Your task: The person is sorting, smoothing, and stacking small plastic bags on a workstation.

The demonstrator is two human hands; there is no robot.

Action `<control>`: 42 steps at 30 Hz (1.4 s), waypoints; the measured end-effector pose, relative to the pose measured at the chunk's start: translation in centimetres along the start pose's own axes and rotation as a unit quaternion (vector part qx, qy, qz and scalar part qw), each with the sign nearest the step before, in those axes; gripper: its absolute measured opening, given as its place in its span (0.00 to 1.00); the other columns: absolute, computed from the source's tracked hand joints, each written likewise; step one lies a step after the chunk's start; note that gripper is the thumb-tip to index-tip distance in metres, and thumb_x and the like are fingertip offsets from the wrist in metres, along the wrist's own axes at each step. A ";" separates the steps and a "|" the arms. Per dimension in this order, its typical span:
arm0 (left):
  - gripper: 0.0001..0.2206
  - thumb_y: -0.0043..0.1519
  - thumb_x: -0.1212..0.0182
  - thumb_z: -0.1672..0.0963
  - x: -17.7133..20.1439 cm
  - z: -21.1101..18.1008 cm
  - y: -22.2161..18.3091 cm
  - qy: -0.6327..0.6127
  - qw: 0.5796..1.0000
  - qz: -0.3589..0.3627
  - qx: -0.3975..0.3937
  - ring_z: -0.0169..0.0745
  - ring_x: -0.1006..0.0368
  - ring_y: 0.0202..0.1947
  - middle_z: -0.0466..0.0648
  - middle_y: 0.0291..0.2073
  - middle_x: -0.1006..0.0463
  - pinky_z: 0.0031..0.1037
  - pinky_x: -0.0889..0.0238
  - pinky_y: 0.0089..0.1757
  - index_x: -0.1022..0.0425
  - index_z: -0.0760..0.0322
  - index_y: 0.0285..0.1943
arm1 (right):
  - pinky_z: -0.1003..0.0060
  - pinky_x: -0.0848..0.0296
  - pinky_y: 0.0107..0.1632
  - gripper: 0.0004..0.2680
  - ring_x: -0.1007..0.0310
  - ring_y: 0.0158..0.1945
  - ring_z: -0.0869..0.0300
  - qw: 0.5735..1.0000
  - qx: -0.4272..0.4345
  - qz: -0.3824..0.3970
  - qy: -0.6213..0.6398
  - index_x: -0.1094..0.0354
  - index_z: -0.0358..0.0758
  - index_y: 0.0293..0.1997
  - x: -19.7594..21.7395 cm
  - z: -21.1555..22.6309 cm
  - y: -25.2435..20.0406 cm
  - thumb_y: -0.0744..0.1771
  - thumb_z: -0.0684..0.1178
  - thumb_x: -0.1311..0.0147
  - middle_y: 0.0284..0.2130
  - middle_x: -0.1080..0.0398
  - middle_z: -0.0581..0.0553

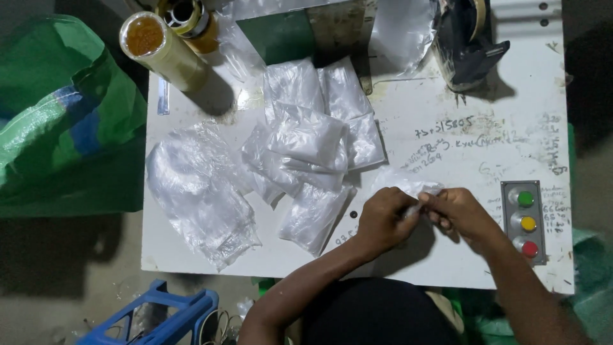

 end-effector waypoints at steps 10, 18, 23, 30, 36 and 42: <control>0.06 0.63 0.33 0.57 0.2 3.7 -3.9 -0.567 0.758 -0.104 0.306 0.35 0.32 0.38 0.44 0.38 0.27 0.25 0.35 0.41 0.25 0.61 0.44 | 0.36 0.25 0.35 0.33 0.27 0.37 0.32 0.954 -0.044 0.124 0.270 0.43 0.39 0.70 -6.2 -9.1 -0.4 0.60 0.69 0.51 0.47 0.31 0.23; 0.17 0.66 0.41 0.53 5.4 2.6 -7.1 -0.229 0.924 -0.034 0.303 0.41 0.23 0.50 0.52 0.49 0.20 0.30 0.27 0.48 0.26 0.63 0.61 | 0.57 0.28 0.57 0.19 0.31 0.59 0.48 0.941 0.245 -0.208 0.101 0.43 0.35 0.65 -3.5 13.2 -4.0 0.67 0.47 0.45 0.56 0.32 0.38; 0.10 0.66 0.39 0.54 4.4 3.0 -10.1 -0.109 0.962 0.036 0.248 0.38 0.24 0.36 0.48 0.40 0.18 0.28 0.32 0.38 0.20 0.61 0.51 | 0.58 0.28 0.39 0.11 0.31 0.43 0.47 0.741 0.551 -0.338 -0.182 0.36 0.26 0.58 -7.5 24.1 -3.8 0.71 0.35 0.40 0.47 0.34 0.32; 0.14 0.65 0.38 0.51 8.7 0.8 -8.4 -0.127 0.965 0.059 0.224 0.41 0.23 0.41 0.51 0.44 0.18 0.29 0.30 0.41 0.20 0.62 0.52 | 0.53 0.36 0.63 0.32 0.38 0.65 0.50 0.940 0.303 0.014 -0.158 0.43 0.44 0.69 -13.1 21.7 5.8 0.65 0.75 0.69 0.64 0.38 0.41; 0.14 0.63 0.37 0.53 24.3 3.3 -2.1 -0.077 0.951 -0.211 0.213 0.42 0.21 0.48 0.51 0.47 0.17 0.31 0.26 0.49 0.21 0.62 0.54 | 0.68 0.27 0.37 0.10 0.26 0.40 0.60 0.929 0.340 -0.137 -0.050 0.28 0.36 0.53 -5.9 19.1 3.6 0.74 0.50 0.52 0.44 0.24 0.43; 0.26 0.55 0.36 0.45 31.5 15.7 6.8 -0.322 0.847 -0.266 0.330 0.44 0.30 0.50 0.51 0.49 0.27 0.32 0.35 0.51 0.36 0.62 0.54 | 0.72 0.23 0.36 0.07 0.26 0.38 0.60 0.918 0.335 -0.197 0.074 0.29 0.31 0.55 0.2 11.4 6.7 0.72 0.40 0.45 0.39 0.26 0.39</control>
Point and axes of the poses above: each hand's wrist, its own y-axis towards the middle knuckle, its own x-axis out of the back of the hand, z = x × y, the point moved 10 cm from there along y, towards the middle knuckle
